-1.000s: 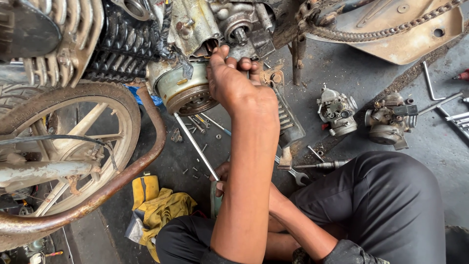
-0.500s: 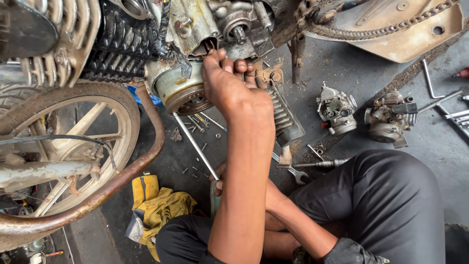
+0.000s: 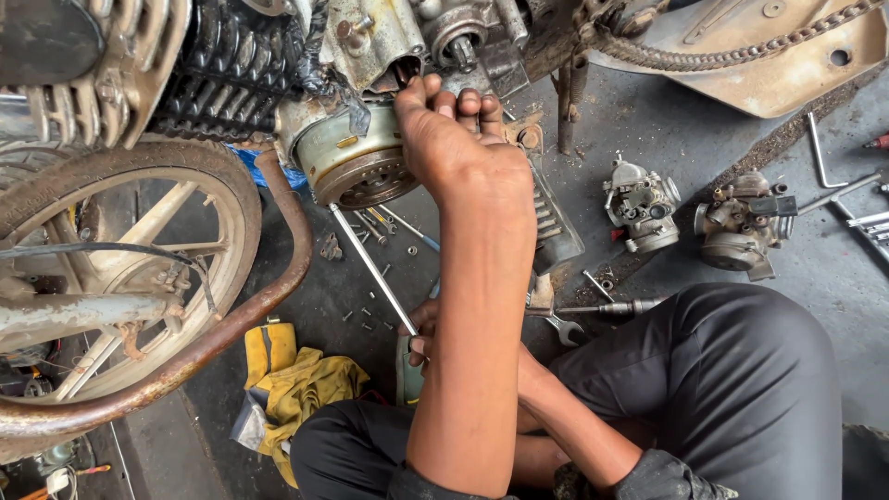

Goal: Repairing and maintaining motorcycle engine components and the carburetor.

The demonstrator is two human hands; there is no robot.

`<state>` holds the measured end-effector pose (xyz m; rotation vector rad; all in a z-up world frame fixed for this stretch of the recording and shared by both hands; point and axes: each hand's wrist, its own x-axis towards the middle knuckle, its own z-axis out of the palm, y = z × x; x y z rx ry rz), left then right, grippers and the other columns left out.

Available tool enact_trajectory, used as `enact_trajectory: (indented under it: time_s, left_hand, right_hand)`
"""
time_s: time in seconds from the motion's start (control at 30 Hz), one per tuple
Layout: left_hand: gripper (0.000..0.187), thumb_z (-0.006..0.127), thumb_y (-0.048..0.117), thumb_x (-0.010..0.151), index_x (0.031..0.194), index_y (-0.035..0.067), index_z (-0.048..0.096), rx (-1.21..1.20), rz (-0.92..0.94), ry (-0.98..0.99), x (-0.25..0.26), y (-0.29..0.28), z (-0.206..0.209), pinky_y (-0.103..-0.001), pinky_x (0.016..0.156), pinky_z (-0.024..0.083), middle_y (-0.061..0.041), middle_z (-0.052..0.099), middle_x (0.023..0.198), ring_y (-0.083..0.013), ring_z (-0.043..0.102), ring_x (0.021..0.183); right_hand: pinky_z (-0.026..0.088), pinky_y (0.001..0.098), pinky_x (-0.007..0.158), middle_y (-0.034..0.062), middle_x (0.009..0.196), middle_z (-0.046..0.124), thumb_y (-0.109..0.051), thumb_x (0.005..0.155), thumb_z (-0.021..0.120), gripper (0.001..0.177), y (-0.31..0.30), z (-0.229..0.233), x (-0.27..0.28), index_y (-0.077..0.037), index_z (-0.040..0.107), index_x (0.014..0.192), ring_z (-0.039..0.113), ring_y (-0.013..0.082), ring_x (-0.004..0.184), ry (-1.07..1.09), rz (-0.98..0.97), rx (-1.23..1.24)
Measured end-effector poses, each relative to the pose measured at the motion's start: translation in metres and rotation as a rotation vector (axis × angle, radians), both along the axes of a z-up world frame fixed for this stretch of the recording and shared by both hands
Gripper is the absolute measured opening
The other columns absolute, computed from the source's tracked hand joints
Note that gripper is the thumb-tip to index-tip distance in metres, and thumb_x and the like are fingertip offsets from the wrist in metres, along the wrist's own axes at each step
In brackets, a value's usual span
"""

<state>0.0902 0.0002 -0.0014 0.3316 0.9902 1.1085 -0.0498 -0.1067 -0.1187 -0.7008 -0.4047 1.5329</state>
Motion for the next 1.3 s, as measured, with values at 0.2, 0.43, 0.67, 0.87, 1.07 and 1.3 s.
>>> enact_trajectory:
  time_s: [0.2, 0.43, 0.67, 0.87, 1.07, 1.3]
  left_hand:
    - [0.019, 0.058, 0.024, 0.097, 0.082, 0.013, 0.052, 0.084, -0.041, -0.173, -0.005, 0.006, -0.016, -0.031, 0.063, 0.039, 0.004, 0.037, 0.063, -0.0107, 0.036, 0.056]
    - [0.019, 0.06, 0.02, 0.104, 0.092, 0.005, 0.059, 0.525, -0.456, 0.261, -0.139, -0.067, 0.007, -0.033, 0.055, 0.041, -0.002, 0.061, 0.082, -0.0129, 0.056, 0.07]
    - [0.015, 0.058, 0.011, 0.104, 0.112, -0.001, 0.064, 0.921, -0.46, 0.9, -0.253, -0.014, -0.017, -0.03, 0.081, 0.055, -0.011, 0.069, 0.1, -0.0162, 0.067, 0.093]
    - [0.023, 0.057, 0.018, 0.097, 0.111, 0.004, 0.069, 0.394, -0.931, 0.395, -0.25, 0.022, -0.029, -0.034, 0.076, 0.058, -0.012, 0.074, 0.088, -0.0209, 0.073, 0.082]
    - [0.014, 0.075, 0.016, 0.089, 0.09, 0.003, 0.07, 0.431, -0.828, 0.489, -0.248, 0.037, -0.047, -0.032, 0.07, 0.06, -0.007, 0.071, 0.072, -0.0209, 0.075, 0.07]
    - [0.021, 0.077, 0.024, 0.089, 0.086, 0.004, 0.072, 0.479, -0.82, 0.542, -0.24, 0.041, -0.053, -0.029, 0.061, 0.06, -0.008, 0.074, 0.072, -0.0196, 0.076, 0.065]
  right_hand:
    - [0.054, 0.0286, 0.066, 0.0041, 0.086, 0.07, -0.018, 0.093, 0.074, 0.024, -0.004, 0.0, 0.002, -0.001, 0.072, 0.109, 0.067, 0.0109, 0.079, -0.183, -0.125, 0.096]
    - [0.058, 0.0281, 0.065, 0.0055, 0.088, 0.072, -0.015, 0.097, 0.072, 0.023, -0.003, -0.015, -0.008, 0.003, 0.069, 0.111, 0.069, 0.0107, 0.079, -0.18, -0.07, 0.167]
    - [0.039, 0.0216, 0.042, 0.016, 0.081, 0.073, -0.005, 0.099, 0.062, 0.012, -0.003, 0.019, -0.012, -0.003, 0.062, 0.11, 0.072, 0.0192, 0.062, 0.41, -0.015, 0.133]
    - [0.047, 0.0234, 0.052, 0.0131, 0.083, 0.074, -0.007, 0.096, 0.066, 0.009, -0.013, 0.035, -0.026, -0.002, 0.063, 0.102, 0.072, 0.0174, 0.065, 0.191, -0.246, -0.002]
    - [0.05, 0.0229, 0.057, 0.0055, 0.078, 0.073, -0.012, 0.091, 0.078, 0.015, -0.047, 0.035, -0.054, 0.0, 0.07, 0.094, 0.063, 0.0076, 0.064, -0.366, -0.314, -0.034]
    - [0.055, 0.0267, 0.065, 0.0056, 0.084, 0.073, -0.018, 0.066, 0.094, 0.052, -0.08, 0.098, -0.094, 0.001, 0.066, 0.106, 0.067, 0.009, 0.071, -1.134, -0.75, -0.019]
